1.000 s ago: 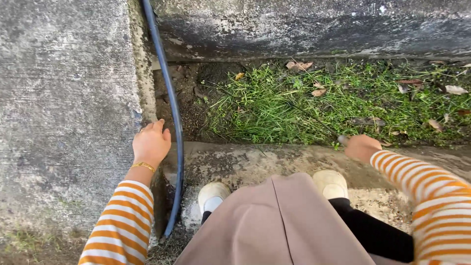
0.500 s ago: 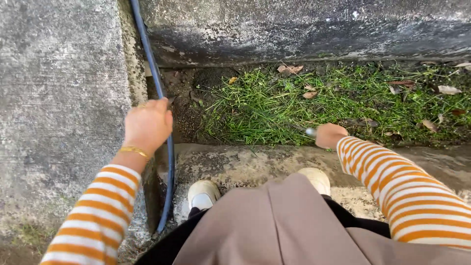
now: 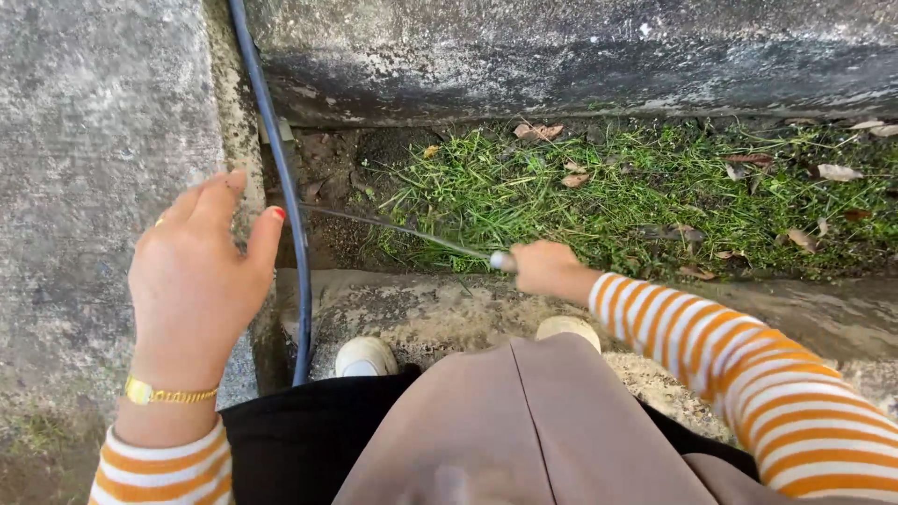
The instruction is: Clearing grass and weeds from a concrete drain using a sickle.
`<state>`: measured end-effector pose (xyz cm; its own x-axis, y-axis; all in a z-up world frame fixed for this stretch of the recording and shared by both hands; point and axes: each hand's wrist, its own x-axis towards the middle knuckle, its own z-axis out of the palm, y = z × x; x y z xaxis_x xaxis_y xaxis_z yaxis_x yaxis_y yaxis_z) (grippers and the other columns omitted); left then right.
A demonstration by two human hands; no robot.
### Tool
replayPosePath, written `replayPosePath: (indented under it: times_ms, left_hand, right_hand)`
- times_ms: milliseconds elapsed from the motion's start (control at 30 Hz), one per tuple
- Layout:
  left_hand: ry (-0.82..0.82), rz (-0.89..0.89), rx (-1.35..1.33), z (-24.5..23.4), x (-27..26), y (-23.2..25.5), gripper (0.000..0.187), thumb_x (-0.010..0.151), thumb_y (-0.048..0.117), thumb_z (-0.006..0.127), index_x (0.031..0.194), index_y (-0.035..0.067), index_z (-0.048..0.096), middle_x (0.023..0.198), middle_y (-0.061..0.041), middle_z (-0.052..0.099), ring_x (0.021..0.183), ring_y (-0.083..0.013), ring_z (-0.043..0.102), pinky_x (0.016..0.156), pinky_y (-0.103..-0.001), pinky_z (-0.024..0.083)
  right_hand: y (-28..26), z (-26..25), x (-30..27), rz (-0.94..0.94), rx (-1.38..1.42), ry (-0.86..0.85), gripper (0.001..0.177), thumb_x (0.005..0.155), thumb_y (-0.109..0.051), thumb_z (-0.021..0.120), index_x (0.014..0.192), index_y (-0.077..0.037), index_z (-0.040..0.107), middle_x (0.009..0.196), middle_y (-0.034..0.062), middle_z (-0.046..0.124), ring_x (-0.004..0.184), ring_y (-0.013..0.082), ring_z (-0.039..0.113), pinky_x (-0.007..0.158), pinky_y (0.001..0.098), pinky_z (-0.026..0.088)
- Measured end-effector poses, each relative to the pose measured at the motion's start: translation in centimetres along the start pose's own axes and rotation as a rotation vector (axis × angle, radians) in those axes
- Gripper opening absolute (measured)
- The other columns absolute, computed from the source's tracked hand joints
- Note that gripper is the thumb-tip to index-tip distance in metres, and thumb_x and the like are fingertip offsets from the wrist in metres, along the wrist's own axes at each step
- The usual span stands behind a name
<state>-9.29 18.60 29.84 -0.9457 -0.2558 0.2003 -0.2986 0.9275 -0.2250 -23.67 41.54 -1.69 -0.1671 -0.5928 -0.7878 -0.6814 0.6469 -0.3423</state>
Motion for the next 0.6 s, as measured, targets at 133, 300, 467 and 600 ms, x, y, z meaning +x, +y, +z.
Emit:
replayPosePath:
  times_ms: [133, 300, 467, 600]
  left_hand:
    - [-0.018, 0.018, 0.019, -0.2, 0.1, 0.1, 0.035, 0.098, 0.019, 0.078, 0.121, -0.006, 0.077, 0.125, -0.023, 0.077, 0.110, -0.0310, 0.076, 0.083, -0.037, 0.060]
    - [0.006, 0.014, 0.084, 0.1, 0.8, -0.3, 0.035, 0.098, 0.023, 0.078, 0.121, -0.003, 0.075, 0.124, -0.017, 0.078, 0.093, -0.0282, 0.075, 0.074, -0.035, 0.059]
    - [-0.002, 0.040, 0.106, -0.1, 1.1, 0.7, 0.035, 0.097, 0.024, 0.078, 0.121, -0.001, 0.073, 0.126, -0.016, 0.076, 0.097, -0.0276, 0.075, 0.079, -0.036, 0.058]
    - [-0.029, 0.049, 0.140, 0.3, 1.4, 0.4, 0.032, 0.100, 0.026, 0.076, 0.120, 0.001, 0.072, 0.119, -0.012, 0.077, 0.089, -0.0241, 0.073, 0.076, -0.034, 0.056]
  right_hand:
    - [4.7, 6.3, 3.7, -0.084, 0.107, 0.163, 0.027, 0.092, -0.037, 0.052, 0.099, -0.014, 0.064, 0.083, 0.0068, 0.071, 0.070, 0.0261, 0.068, 0.065, 0.0390, 0.057]
    - [12.0, 10.4, 4.3, 0.293, -0.126, -0.167, 0.023, 0.100, -0.020, 0.057, 0.098, -0.004, 0.073, 0.075, 0.0043, 0.069, 0.057, 0.0103, 0.061, 0.062, 0.0257, 0.062]
    - [11.8, 16.3, 7.5, -0.202, -1.078, -0.336, 0.027, 0.100, -0.009, 0.039, 0.112, 0.007, 0.057, 0.086, 0.0168, 0.059, 0.056, 0.0169, 0.049, 0.053, 0.0251, 0.050]
    - [6.5, 8.6, 1.7, 0.076, 0.033, -0.153, 0.053, 0.102, -0.008, 0.034, 0.153, -0.022, 0.033, 0.065, -0.0026, 0.039, 0.037, 0.0075, 0.029, 0.029, 0.0232, 0.026]
